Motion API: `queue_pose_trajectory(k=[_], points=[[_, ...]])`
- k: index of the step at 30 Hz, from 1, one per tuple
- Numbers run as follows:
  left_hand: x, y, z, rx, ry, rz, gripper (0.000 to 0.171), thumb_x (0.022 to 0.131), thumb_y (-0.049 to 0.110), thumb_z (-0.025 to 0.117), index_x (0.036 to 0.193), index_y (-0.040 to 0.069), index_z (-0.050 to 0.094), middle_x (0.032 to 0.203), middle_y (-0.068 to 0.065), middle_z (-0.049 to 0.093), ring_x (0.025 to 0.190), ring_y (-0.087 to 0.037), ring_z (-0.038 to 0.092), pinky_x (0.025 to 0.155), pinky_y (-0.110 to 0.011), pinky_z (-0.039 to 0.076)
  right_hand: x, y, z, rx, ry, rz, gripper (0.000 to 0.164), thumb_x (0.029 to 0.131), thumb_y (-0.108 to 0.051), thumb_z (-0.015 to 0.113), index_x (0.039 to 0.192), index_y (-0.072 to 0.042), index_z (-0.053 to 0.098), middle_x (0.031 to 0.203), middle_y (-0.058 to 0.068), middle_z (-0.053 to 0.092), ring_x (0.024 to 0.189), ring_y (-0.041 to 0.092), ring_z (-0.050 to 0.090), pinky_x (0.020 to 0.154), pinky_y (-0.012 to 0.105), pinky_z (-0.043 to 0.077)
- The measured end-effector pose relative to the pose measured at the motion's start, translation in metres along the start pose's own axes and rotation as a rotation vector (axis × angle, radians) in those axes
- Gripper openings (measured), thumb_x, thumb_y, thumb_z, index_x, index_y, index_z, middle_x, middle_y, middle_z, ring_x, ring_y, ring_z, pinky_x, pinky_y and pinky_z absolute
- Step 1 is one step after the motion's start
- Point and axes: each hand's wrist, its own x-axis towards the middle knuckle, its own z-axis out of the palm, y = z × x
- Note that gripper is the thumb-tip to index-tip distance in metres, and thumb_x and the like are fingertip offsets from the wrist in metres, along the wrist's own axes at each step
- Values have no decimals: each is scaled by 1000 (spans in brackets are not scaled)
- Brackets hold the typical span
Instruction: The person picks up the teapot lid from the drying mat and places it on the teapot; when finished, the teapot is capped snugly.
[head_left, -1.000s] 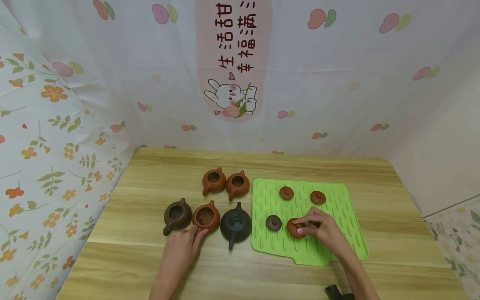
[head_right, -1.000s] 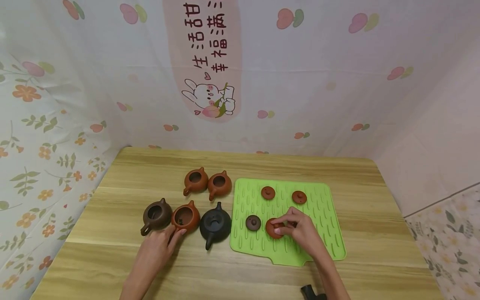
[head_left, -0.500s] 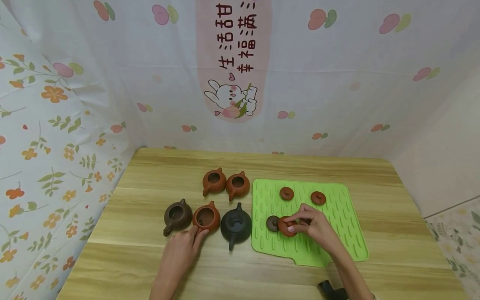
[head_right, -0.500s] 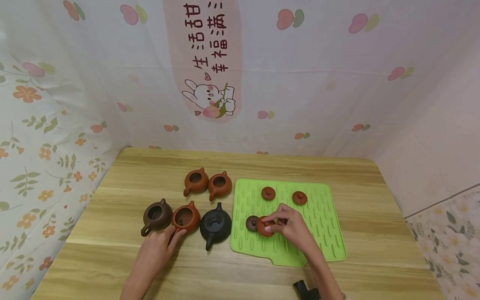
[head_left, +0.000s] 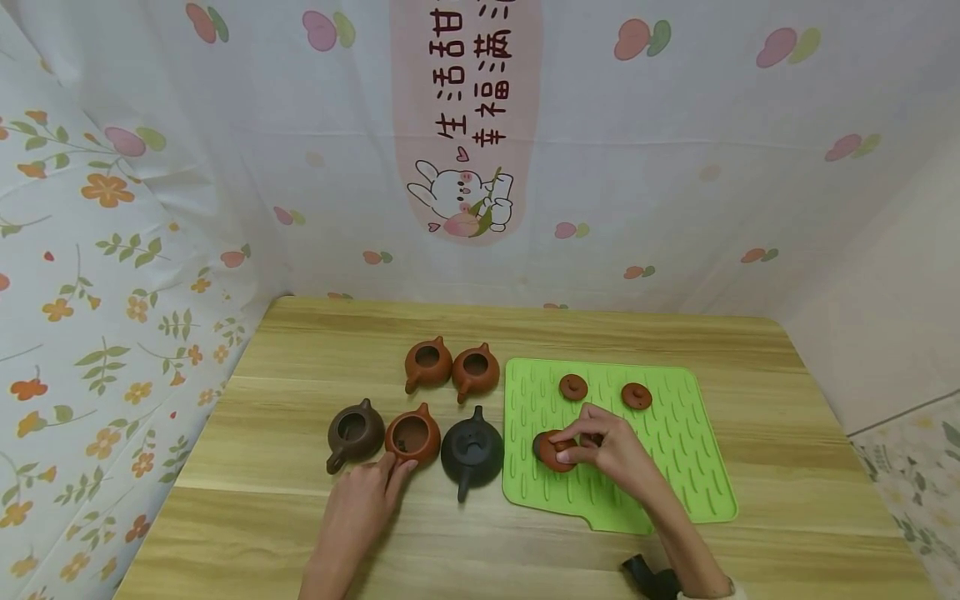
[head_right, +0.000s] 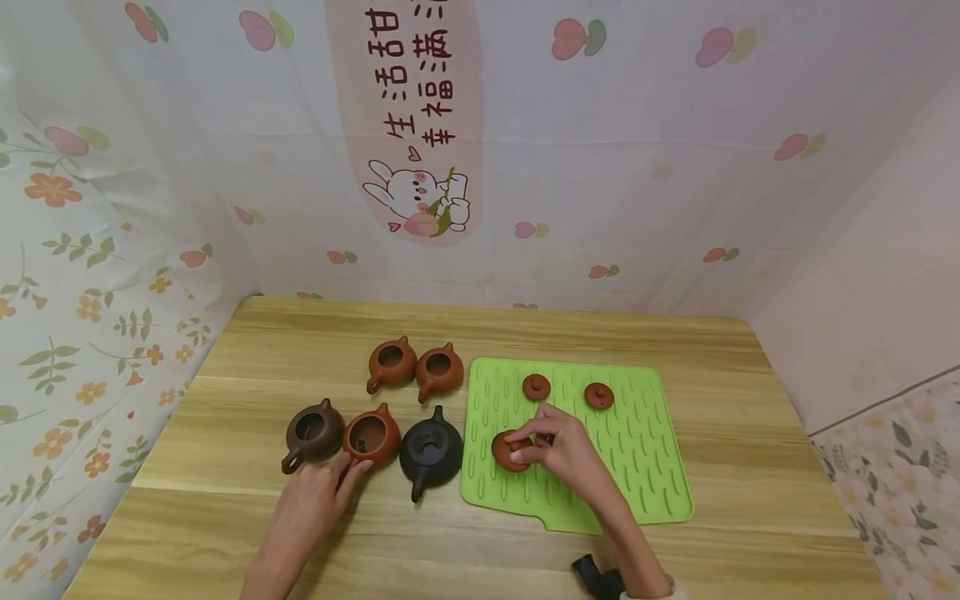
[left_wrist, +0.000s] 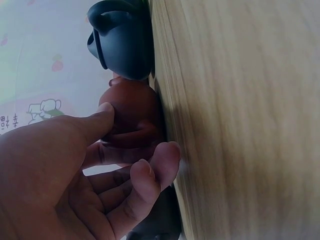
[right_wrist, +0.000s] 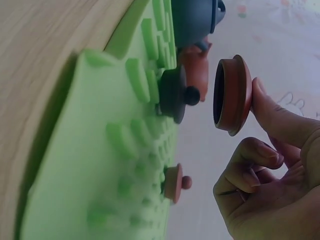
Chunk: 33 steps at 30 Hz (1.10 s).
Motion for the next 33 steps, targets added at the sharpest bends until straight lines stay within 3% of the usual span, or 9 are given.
queue_pose_trajectory(k=[33], points=[[0,0,1,-1,23,15,33,101,35,82,84,12,65,57,0,51,48,-24,54,48,-37,42,39,-34,42,29,-132,-177,12,87,-11,92,99,-11,88,81,-1,54,70,9,44,67,25,41]])
